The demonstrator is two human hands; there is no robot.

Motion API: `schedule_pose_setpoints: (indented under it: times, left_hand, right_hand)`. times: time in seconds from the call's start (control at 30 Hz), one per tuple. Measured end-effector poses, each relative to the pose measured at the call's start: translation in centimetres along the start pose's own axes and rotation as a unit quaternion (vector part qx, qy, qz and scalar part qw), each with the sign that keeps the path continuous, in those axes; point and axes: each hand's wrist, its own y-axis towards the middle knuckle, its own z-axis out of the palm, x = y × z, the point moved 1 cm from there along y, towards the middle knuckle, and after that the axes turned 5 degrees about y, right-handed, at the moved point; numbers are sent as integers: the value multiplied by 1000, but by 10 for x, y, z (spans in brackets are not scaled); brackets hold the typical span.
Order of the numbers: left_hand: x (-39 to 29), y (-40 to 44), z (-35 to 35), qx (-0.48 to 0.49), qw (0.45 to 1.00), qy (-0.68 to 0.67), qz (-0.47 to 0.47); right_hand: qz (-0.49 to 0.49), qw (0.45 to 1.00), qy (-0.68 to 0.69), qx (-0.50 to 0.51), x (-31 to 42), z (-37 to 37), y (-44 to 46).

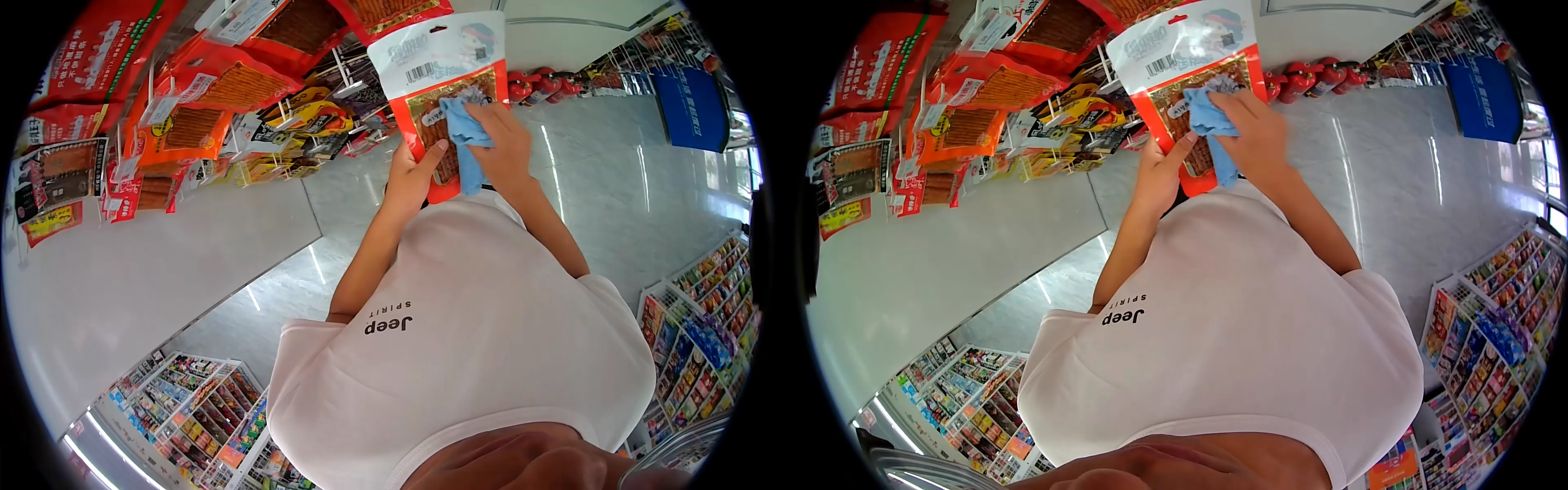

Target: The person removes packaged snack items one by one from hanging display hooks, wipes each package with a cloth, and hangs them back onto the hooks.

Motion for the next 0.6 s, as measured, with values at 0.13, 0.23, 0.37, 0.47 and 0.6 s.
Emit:
schedule_pose_setpoints:
  times: [0.13,0.23,0.37,0.47,0.6]
  left_hand:
    - [0,-3,-3,28,998,49,8]
    - [1,-4,-2,34,991,128,16]
    - [3,-4,0,57,987,146,14]
    - [10,-5,-7,81,985,144,-49]
    - [-1,-7,0,53,981,183,26]
  right_hand:
    - [-65,997,-38,-13,4,-5,27]
    - [-14,997,-12,-70,-10,-12,51]
    - [-46,999,0,-11,24,-5,55]
    - [-92,996,5,1,29,6,54]
    - [-16,997,-7,-75,17,-1,71]
